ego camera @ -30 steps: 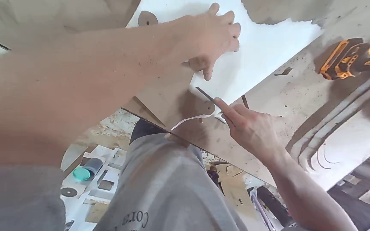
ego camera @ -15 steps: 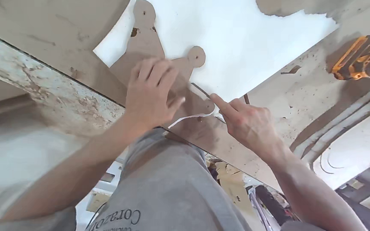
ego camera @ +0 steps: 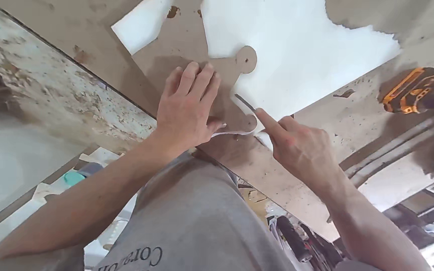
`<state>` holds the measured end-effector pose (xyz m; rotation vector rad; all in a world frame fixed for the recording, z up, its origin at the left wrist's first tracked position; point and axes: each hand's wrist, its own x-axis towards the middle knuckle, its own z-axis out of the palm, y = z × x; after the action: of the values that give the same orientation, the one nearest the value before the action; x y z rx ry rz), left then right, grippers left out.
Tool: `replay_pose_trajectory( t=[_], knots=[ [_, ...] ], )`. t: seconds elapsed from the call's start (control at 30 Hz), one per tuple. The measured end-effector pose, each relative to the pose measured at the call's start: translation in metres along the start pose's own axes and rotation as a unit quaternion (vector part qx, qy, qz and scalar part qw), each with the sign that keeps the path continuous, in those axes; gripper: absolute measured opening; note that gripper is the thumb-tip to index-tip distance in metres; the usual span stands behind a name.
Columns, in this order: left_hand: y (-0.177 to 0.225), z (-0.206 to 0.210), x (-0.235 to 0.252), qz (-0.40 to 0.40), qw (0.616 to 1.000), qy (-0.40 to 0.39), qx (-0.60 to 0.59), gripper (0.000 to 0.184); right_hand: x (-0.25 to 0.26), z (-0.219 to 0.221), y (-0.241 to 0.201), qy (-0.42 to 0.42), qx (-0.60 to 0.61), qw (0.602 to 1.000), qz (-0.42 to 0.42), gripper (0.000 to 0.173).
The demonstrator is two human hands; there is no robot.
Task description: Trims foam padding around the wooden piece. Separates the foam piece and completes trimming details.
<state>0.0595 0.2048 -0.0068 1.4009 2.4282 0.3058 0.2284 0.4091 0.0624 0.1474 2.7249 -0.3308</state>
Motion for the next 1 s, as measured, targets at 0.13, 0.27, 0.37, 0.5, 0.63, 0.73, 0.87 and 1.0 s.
replay_pose_trajectory(
  t=[0.13, 0.27, 0.37, 0.5, 0.63, 0.73, 0.87, 1.0],
  knots=[
    [0.001, 0.0, 0.0, -0.002, 1.0, -0.001, -0.005, 0.093, 0.014, 0.0, -0.014, -0.023, -0.027, 0.999, 0.014, 0.057],
    [0.0, -0.001, -0.001, -0.01, 1.0, -0.012, -0.006, 0.093, 0.003, -0.004, -0.01, -0.036, -0.04, 0.998, 0.021, 0.052],
    [0.002, -0.001, 0.0, -0.011, 1.0, -0.015, -0.006, 0.093, 0.01, -0.007, -0.014, -0.054, -0.049, 0.997, 0.031, 0.057],
    [0.001, -0.003, 0.001, -0.01, 1.0, -0.022, -0.003, 0.094, 0.001, -0.015, -0.006, -0.074, -0.042, 0.996, 0.027, 0.053],
    [0.004, -0.006, 0.001, -0.011, 0.999, -0.036, -0.012, 0.093, 0.01, -0.027, -0.007, -0.108, -0.072, 0.991, 0.024, 0.054],
    [0.004, -0.009, 0.001, -0.017, 0.999, -0.05, -0.013, 0.094, 0.003, -0.047, 0.0, -0.156, -0.093, 0.983, 0.019, 0.055],
    [0.005, -0.01, 0.002, -0.024, 0.998, -0.061, -0.015, 0.096, -0.023, -0.074, 0.026, -0.099, -0.036, 0.994, 0.018, 0.051],
    [0.012, -0.006, -0.002, -0.014, 0.998, -0.049, -0.024, 0.085, -0.03, -0.058, 0.031, 0.036, 0.109, 0.981, 0.158, 0.046]
  ],
)
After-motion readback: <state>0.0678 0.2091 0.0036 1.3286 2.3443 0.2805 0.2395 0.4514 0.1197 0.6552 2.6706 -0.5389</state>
